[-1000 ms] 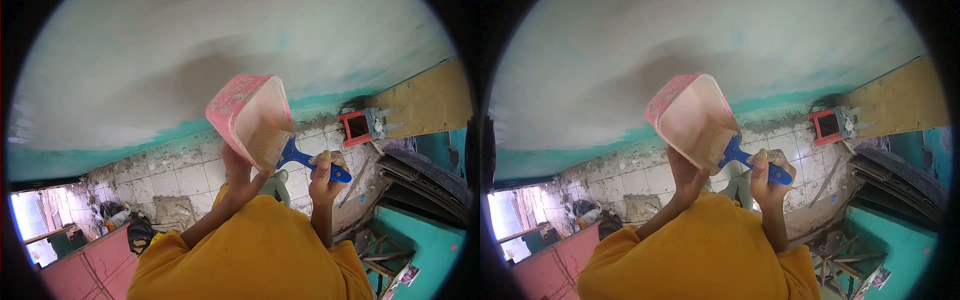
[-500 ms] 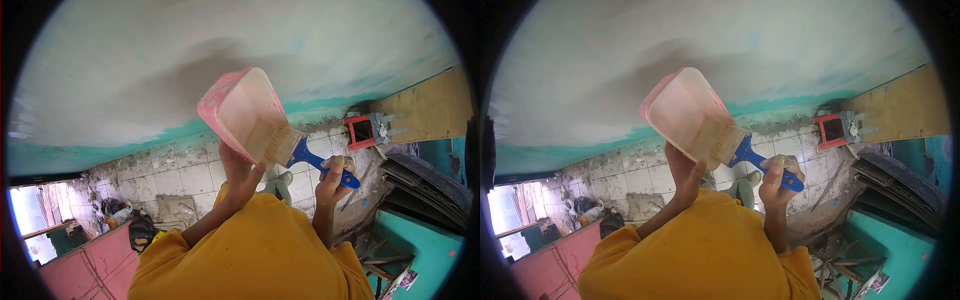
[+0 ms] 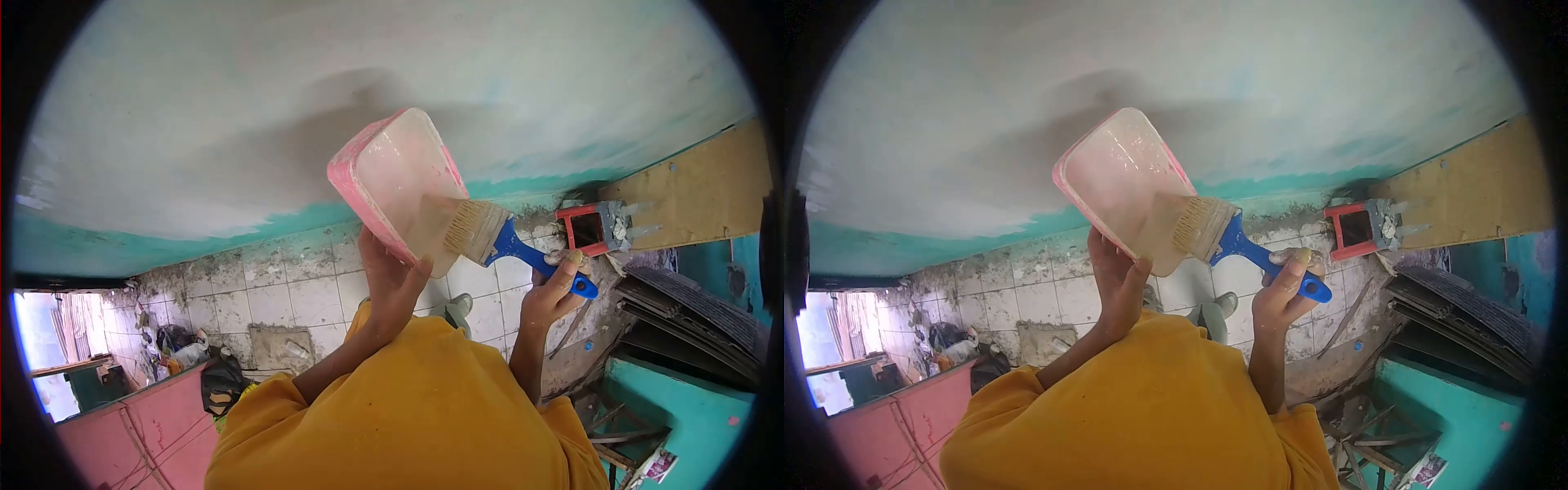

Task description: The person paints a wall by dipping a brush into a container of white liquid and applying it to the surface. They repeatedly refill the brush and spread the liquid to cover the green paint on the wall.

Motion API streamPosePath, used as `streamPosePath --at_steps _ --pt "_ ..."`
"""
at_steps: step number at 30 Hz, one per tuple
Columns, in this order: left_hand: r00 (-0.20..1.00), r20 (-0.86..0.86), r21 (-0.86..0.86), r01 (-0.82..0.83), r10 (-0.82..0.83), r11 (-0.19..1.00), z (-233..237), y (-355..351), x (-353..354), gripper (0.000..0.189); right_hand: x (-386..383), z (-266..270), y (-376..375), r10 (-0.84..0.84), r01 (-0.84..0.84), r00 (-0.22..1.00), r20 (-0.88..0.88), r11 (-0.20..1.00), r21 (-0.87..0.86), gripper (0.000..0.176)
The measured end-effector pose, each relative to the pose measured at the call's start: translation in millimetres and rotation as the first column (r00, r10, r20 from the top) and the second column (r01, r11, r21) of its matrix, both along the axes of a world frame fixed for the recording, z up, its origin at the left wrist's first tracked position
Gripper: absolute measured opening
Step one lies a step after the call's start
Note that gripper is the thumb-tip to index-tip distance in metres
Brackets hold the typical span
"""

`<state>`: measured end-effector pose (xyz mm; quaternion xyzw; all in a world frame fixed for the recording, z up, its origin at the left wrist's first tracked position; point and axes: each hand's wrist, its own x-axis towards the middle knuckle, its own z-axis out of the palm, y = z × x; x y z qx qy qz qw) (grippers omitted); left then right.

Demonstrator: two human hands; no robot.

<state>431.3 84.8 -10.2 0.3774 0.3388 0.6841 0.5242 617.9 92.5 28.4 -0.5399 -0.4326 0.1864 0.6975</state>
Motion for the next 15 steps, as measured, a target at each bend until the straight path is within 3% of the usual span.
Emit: streamPosePath --at_steps 11,15 --pt "0.999 0.016 -0.091 0.043 -0.041 0.995 2.3 -4.2 10.8 0.085 28.6 -9.4 9.0 0.015 -0.014 1.0 -0.003 0.995 0.098 0.028" --pt "0.998 0.024 -0.111 0.064 -0.062 0.992 4.6 -3.9 21.5 0.085 35.5 -2.6 21.1 -0.121 0.122 0.993 -0.014 0.985 0.126 0.031"
